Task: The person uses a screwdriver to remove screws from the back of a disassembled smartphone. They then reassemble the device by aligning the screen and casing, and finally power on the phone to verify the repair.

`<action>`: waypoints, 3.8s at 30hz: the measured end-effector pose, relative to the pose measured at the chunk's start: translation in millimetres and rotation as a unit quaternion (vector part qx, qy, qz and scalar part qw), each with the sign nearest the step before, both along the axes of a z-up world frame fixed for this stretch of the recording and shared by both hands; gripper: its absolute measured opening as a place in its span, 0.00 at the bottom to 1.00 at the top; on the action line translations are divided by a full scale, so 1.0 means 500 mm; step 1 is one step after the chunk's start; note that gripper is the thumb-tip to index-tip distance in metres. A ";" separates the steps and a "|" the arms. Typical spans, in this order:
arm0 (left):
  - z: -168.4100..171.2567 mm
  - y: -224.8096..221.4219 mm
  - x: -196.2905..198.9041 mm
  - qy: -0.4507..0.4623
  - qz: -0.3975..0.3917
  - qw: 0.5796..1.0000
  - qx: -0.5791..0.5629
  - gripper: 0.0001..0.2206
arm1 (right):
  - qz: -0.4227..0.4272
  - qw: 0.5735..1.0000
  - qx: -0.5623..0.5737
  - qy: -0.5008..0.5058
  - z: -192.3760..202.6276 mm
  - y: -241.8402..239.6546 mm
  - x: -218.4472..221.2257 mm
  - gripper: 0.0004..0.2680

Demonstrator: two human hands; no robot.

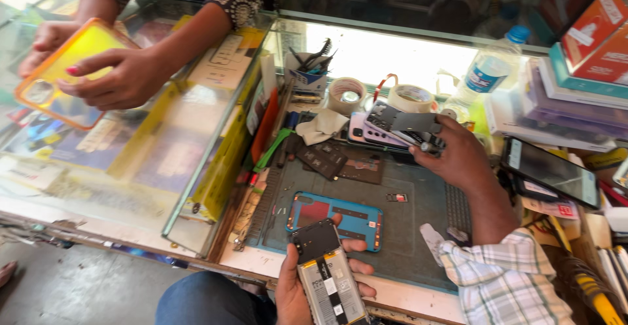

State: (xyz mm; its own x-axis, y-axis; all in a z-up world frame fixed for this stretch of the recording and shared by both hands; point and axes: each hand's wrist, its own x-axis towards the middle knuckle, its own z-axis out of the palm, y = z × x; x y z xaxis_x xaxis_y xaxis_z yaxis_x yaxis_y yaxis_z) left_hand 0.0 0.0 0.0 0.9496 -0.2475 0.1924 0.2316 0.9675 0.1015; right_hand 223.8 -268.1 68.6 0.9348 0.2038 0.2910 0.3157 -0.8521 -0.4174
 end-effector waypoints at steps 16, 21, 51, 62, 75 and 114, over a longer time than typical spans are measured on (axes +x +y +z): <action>-0.019 -0.001 -0.007 0.006 -0.077 0.987 -0.144 0.37 | -0.061 0.984 -0.134 -0.101 -0.093 -0.041 0.062 0.37; -0.009 0.003 -0.012 0.017 -0.081 0.983 -0.163 0.35 | 0.031 0.992 -0.005 -0.119 -0.184 -0.101 0.135 0.36; -0.046 -0.023 -0.014 -0.079 0.005 0.994 -0.081 0.31 | 0.489 0.867 0.075 0.051 0.224 0.134 -0.359 0.16; -0.032 -0.036 -0.013 -0.091 0.010 0.993 -0.073 0.32 | 0.508 0.857 0.078 0.042 0.231 0.127 -0.428 0.14; -0.013 -0.011 -0.023 -0.070 -0.016 0.994 -0.083 0.32 | 0.276 0.958 0.079 -0.007 0.113 0.069 -0.375 0.12; 0.000 -0.034 -0.065 0.007 -0.031 0.999 -0.042 0.38 | 0.207 0.905 0.357 -0.097 -0.052 0.205 -0.431 0.21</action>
